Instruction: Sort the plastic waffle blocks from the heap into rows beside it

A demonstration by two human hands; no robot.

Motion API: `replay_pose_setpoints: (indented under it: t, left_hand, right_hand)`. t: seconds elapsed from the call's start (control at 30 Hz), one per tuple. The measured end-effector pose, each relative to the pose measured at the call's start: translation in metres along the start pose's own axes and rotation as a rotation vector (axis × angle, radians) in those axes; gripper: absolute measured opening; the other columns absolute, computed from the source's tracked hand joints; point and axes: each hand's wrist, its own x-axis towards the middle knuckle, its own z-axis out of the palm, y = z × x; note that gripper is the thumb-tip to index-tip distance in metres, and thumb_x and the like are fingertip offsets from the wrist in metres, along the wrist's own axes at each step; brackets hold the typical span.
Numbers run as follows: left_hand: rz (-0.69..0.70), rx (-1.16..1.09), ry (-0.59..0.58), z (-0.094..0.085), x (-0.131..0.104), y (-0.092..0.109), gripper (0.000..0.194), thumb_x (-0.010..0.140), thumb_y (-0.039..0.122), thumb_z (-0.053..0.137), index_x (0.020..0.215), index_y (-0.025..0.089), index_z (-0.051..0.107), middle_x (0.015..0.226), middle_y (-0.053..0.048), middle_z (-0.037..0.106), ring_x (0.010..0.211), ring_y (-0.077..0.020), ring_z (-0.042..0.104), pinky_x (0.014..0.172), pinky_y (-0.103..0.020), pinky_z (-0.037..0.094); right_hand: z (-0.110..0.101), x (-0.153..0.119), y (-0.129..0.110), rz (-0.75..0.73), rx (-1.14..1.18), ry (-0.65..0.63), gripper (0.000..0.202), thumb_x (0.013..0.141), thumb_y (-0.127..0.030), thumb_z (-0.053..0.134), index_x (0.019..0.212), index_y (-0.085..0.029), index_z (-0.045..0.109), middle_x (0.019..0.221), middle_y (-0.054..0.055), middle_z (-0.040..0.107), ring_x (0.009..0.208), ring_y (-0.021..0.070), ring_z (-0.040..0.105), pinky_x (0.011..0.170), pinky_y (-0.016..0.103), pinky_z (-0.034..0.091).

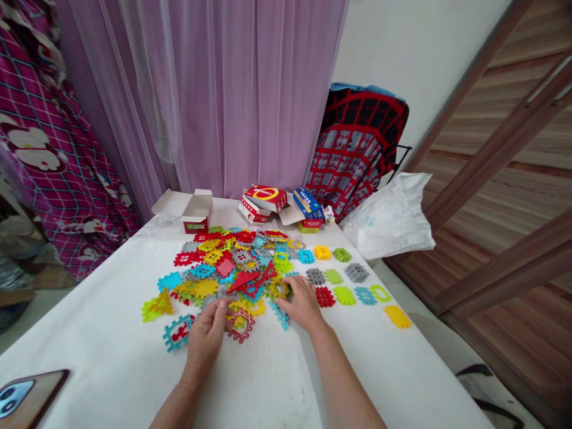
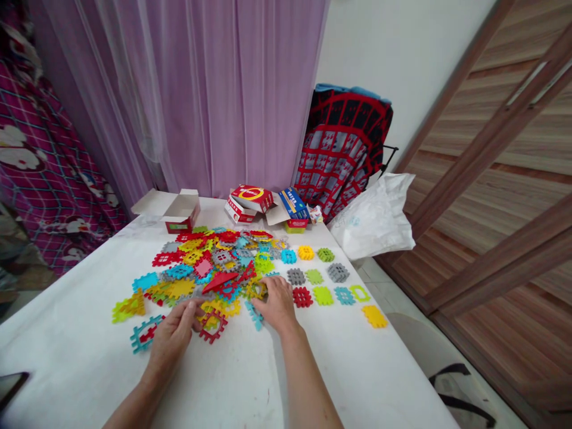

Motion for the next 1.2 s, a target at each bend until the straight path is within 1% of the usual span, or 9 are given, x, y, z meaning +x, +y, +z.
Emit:
replay_pose_setpoints:
  t: [0.13,0.23,0.33,0.5,0.7,0.87,0.97,1.1,1.2]
  left_hand:
    - [0.014,0.038,-0.003,-0.001,0.001,-0.001,0.054,0.080,0.069,0.048,0.089,0.020,0.069,0.057,0.002,0.062,0.050,-0.0156,0.059,0.054,-0.028,0.050]
    - [0.013,0.062,-0.010,-0.003,0.000,0.000,0.052,0.078,0.068,0.052,0.094,0.021,0.069,0.051,0.004,0.058,0.052,-0.0169,0.061,0.055,-0.028,0.050]
    - [-0.005,0.087,-0.039,-0.006,0.000,0.001,0.052,0.077,0.066,0.055,0.100,0.021,0.069,0.050,0.004,0.059,0.052,-0.0172,0.061,0.054,-0.027,0.050]
    - [-0.054,-0.035,-0.093,-0.005,0.002,0.003,0.055,0.071,0.066,0.063,0.100,0.020,0.069,0.053,0.004,0.062,0.051,-0.0163,0.060,0.052,-0.028,0.051]
    - [-0.135,-0.178,-0.083,0.000,0.003,0.006,0.056,0.057,0.065,0.074,0.091,0.020,0.070,0.064,0.002,0.068,0.048,-0.0126,0.056,0.047,-0.026,0.050]
    - [-0.163,-0.207,-0.073,0.001,0.002,0.013,0.055,0.055,0.063,0.075,0.088,0.019,0.069,0.051,0.005,0.060,0.047,-0.0126,0.055,0.047,-0.024,0.048]
    - [-0.156,-0.217,-0.070,0.002,0.002,0.012,0.056,0.056,0.064,0.074,0.088,0.019,0.068,0.048,0.006,0.058,0.046,-0.0134,0.055,0.046,-0.025,0.047]
    - [-0.114,-0.136,-0.056,-0.002,0.003,0.004,0.055,0.065,0.068,0.065,0.091,0.019,0.069,0.045,0.006,0.055,0.043,-0.0145,0.054,0.044,-0.025,0.044]
    - [-0.060,-0.067,-0.025,-0.007,0.005,-0.002,0.053,0.075,0.069,0.055,0.088,0.019,0.069,0.054,0.002,0.061,0.043,-0.0136,0.054,0.044,-0.025,0.044]
  right_hand:
    - [-0.004,0.000,-0.014,-0.014,0.055,0.055,0.039,0.068,-0.031,0.076,0.103,-0.024,0.061,0.108,0.006,0.065,0.109,0.0277,0.054,0.096,0.044,0.040]
    - [-0.005,-0.001,-0.031,-0.110,0.144,0.036,0.041,0.069,-0.029,0.075,0.106,-0.024,0.059,0.110,0.006,0.063,0.106,0.0245,0.056,0.095,0.041,0.043]
    - [-0.004,-0.003,-0.050,-0.223,0.226,0.003,0.044,0.070,-0.023,0.072,0.111,-0.024,0.057,0.114,0.005,0.061,0.107,0.0222,0.057,0.094,0.037,0.046]
    - [0.003,-0.009,-0.069,-0.316,0.289,0.002,0.048,0.071,-0.021,0.070,0.116,-0.025,0.055,0.118,0.005,0.059,0.113,0.0210,0.055,0.099,0.036,0.045]
    - [0.010,-0.014,-0.073,-0.322,0.255,-0.031,0.053,0.070,-0.020,0.070,0.121,-0.025,0.056,0.118,0.006,0.056,0.111,0.0201,0.055,0.095,0.033,0.047]
    - [0.008,-0.016,-0.073,-0.315,0.201,-0.061,0.063,0.069,-0.026,0.071,0.129,-0.023,0.054,0.117,0.007,0.058,0.108,0.0211,0.057,0.093,0.033,0.048]
    - [0.008,-0.017,-0.075,-0.309,0.174,-0.067,0.061,0.070,-0.030,0.072,0.128,-0.022,0.056,0.115,0.007,0.060,0.105,0.0217,0.057,0.092,0.034,0.048]
    - [0.007,-0.017,-0.074,-0.275,0.142,-0.067,0.050,0.068,-0.035,0.073,0.116,-0.022,0.063,0.109,0.006,0.062,0.100,0.0211,0.060,0.088,0.033,0.049]
    - [0.000,-0.014,-0.061,-0.206,0.107,-0.033,0.049,0.069,-0.035,0.073,0.115,-0.023,0.063,0.110,0.006,0.063,0.101,0.0211,0.060,0.090,0.033,0.048]
